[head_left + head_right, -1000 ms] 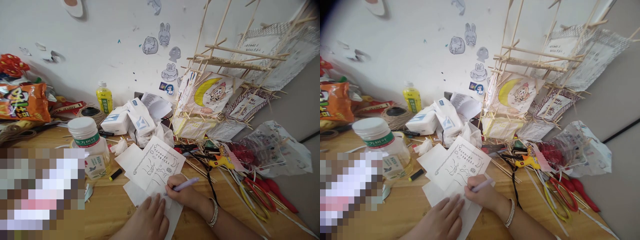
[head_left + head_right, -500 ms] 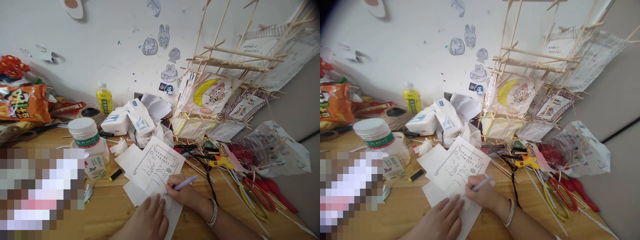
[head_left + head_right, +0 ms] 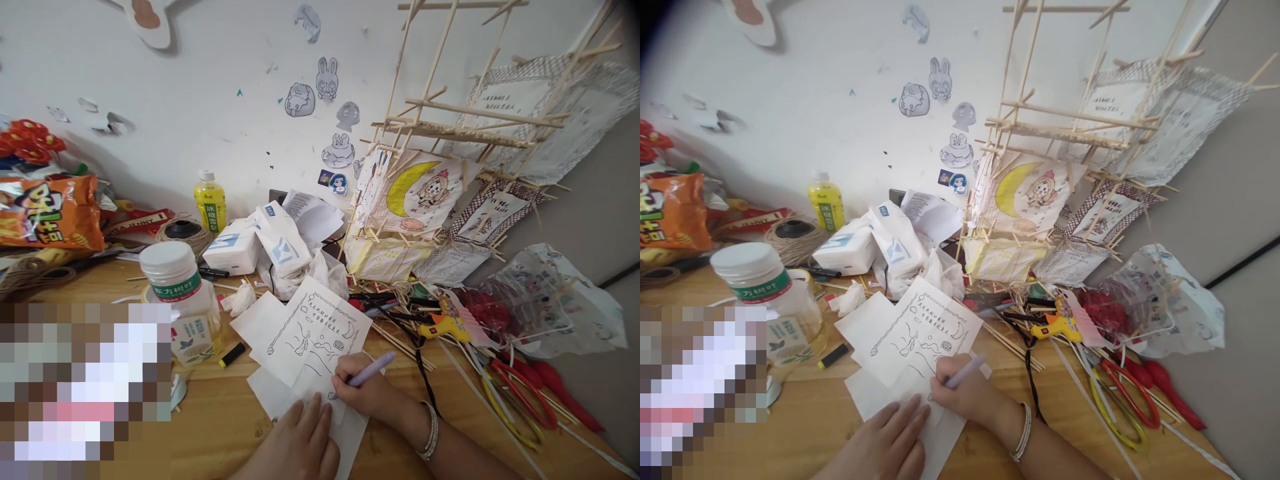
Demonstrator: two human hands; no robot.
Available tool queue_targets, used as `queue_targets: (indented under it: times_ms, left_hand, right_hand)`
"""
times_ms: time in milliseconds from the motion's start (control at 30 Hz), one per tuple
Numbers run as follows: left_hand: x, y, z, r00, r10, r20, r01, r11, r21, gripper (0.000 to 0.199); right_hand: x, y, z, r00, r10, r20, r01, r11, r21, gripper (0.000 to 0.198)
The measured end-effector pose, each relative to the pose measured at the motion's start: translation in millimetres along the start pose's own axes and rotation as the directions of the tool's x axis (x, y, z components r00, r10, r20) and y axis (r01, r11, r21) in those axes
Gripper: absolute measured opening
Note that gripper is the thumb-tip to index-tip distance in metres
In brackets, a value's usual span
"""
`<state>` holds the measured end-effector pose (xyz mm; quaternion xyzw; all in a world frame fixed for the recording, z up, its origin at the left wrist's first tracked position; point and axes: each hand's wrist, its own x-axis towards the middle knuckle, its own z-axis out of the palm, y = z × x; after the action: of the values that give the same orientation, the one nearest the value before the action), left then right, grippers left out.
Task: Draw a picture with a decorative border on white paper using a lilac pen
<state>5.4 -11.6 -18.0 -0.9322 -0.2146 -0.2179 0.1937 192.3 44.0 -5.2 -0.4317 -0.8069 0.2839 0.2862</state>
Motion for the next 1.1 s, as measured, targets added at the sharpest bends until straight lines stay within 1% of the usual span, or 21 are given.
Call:
queue_targets:
  times_ms: [133, 200, 333, 533, 800, 967, 1100]
  left_hand:
    - [-0.3, 0.0, 2.3, 1.0, 0.01, 0.011, -0.01, 1.0, 0.001, 0.019]
    - [-0.4, -0.1, 1.9, 1.0, 0.01, -0.002, -0.01, 1.0, 0.009, 0.019]
    - [0.1, -0.8, -1.3, 1.0, 0.004, -0.021, -0.004, 1.0, 0.031, 0.02]
    - [0.6, -0.8, -1.3, 0.999, -0.007, -0.045, 0.009, 0.999, 0.035, 0.021]
    - [-1.5, 1.6, 1.8, 1.0, -0.009, -0.011, 0.009, 1.0, 0.025, 0.019]
    - [0.3, 0.7, 0.8, 0.999, -0.019, -0.043, 0.02, 0.999, 0.027, 0.022]
    - [0.6, -0.4, -1.1, 1.0, -0.005, -0.01, 0.005, 1.0, 0.008, 0.02]
  right_hand:
    - [-0.2, -2.5, -1.3, 1.0, 0.008, 0.011, -0.008, 1.0, -0.009, 0.03]
    - [-0.3, -4.0, -1.8, 1.0, 0.01, -0.004, -0.01, 1.0, -0.01, 0.029]
    - [0.2, -6.5, -2.7, 1.0, 0.019, 0.018, -0.018, 0.999, -0.035, 0.031]
    - [0.7, -5.9, -3.6, 1.0, 0.023, 0.013, -0.023, 0.999, -0.047, 0.029]
    - [1.0, -1.7, -1.7, 1.0, -0.007, 0.007, 0.007, 0.998, -0.056, 0.028]
    - [-0.4, 0.8, -0.1, 0.999, -0.015, -0.044, 0.014, 1.0, -0.011, 0.028]
    - [-0.4, 3.0, 0.1, 0.998, -0.033, -0.06, 0.033, 0.999, 0.01, 0.027]
